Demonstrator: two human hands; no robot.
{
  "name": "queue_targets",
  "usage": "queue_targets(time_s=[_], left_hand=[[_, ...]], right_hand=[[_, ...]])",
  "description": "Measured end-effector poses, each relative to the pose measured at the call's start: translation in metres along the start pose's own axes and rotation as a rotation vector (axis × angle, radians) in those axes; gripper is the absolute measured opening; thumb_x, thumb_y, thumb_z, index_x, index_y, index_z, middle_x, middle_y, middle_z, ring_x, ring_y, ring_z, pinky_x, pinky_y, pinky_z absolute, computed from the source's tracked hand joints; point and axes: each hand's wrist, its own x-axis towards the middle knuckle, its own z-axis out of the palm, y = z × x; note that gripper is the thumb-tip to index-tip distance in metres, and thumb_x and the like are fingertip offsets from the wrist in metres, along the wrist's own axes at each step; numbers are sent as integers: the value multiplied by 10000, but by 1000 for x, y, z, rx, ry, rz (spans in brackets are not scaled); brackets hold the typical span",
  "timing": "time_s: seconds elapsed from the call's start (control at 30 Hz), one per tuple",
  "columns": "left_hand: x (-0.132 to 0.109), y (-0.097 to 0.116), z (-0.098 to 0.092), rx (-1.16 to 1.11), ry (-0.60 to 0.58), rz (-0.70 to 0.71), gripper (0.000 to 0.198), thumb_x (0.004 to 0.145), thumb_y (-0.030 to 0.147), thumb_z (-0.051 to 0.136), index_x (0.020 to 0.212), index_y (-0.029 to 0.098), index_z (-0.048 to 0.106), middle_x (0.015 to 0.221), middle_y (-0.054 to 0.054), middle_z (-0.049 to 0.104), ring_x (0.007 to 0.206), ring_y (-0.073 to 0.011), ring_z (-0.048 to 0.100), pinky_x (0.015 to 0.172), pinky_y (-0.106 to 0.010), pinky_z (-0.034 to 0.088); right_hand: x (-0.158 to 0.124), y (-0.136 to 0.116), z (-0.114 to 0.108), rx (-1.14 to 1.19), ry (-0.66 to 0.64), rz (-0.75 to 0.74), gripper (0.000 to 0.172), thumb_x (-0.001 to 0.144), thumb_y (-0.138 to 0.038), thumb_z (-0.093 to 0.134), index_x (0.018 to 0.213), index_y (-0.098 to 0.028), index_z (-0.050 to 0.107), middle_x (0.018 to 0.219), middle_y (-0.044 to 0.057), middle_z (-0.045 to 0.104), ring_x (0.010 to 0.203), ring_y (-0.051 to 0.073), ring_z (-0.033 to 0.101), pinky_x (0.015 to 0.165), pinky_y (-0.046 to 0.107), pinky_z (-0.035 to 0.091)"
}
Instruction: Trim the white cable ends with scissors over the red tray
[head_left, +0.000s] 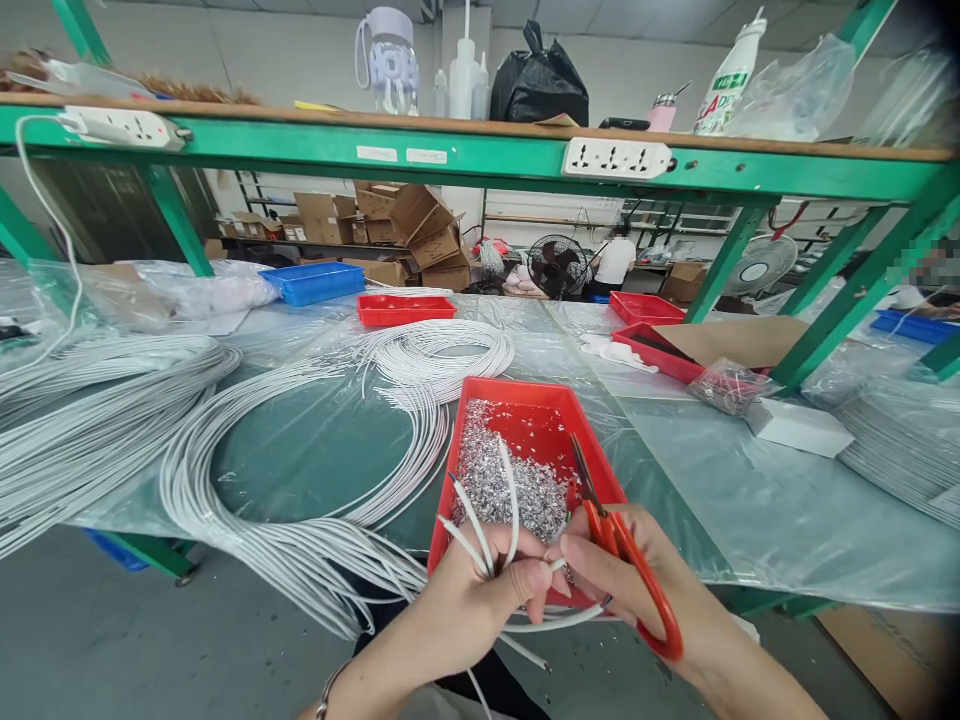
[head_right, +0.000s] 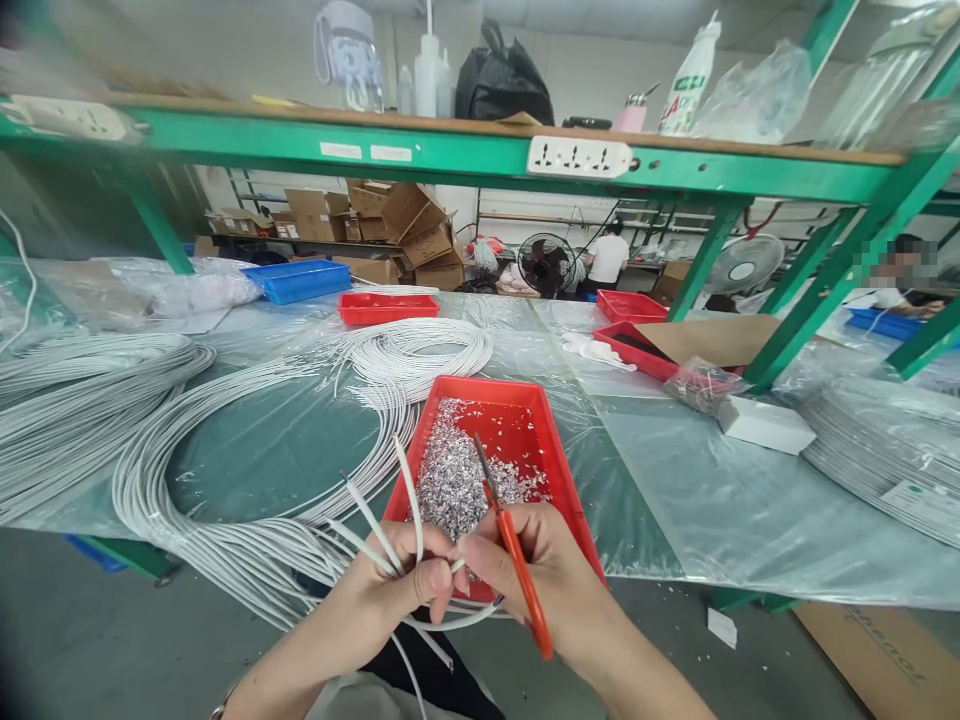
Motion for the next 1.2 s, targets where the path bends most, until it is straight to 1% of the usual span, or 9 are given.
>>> queue_targets(time_s=[0.13,0.27,0.4,0.63,0.73,0.83,0.93,1.03,1.2], left_hand=[[-2,-6,1,-4,17,-25,257,834,307,516,745,67,544,733,-89,568,710,-115,527,671,-236,410],[1,-11,2,-47,75,-60,273,798,344,575,805,74,538,734,-52,555,667,-73,490,632,-193,389],[6,-12,4,-27,114,-67,301,778,353,599,753,79,476,676,-17,489,618,-47,411,573,-174,314],[9,-9,8,-142,120,18,251,755,237,599,683,79,418,660,-10,434,597,-45,372,553,-166,314],[9,-11,7,-109,158,-7,281,741,274,616,678,85,418,651,-22,446,607,-64,384,574,-194,326],[9,-16,7,-119,161,-44,300,760,316,603,709,107,394,677,-50,505,616,-91,438,629,-248,376],[9,-22,9,-125,120,-47,286,804,345,555,747,120,388,667,-55,524,605,-101,467,645,-270,397],[9,-25,11,-49,187,-39,288,786,339,578,736,121,396,590,-15,438,558,-82,405,571,-230,346],[10,-22,9,-21,231,-25,290,753,288,597,677,106,383,630,-19,420,592,-73,376,559,-215,296]], right_hand=[[-3,10,1,446,-42,208,346,805,-357,590,655,-92,426,411,-54,199,403,19,206,472,171,218],[-4,14,-1,343,-14,156,427,840,-378,543,608,-96,322,442,-34,222,453,39,234,481,199,172],[-3,14,-2,201,62,14,345,809,-353,588,682,-98,391,487,-33,279,470,43,222,470,216,134],[0,12,4,429,-79,147,610,857,-385,506,477,-103,122,378,-17,109,401,42,185,454,209,149],[0,13,5,387,-42,110,502,853,-397,516,530,-99,274,401,-32,178,407,37,200,459,204,161],[-2,16,4,257,43,11,350,765,-408,623,768,-100,459,491,-35,322,476,45,271,491,210,179],[-2,20,3,216,60,-32,312,770,-330,631,681,-94,445,513,-14,335,500,56,274,508,231,169],[0,20,4,386,39,17,371,851,-288,538,609,-94,335,506,-10,275,491,51,266,505,224,181],[5,19,5,611,-124,164,398,863,-369,518,664,-99,304,451,-65,147,362,2,135,439,170,174]])
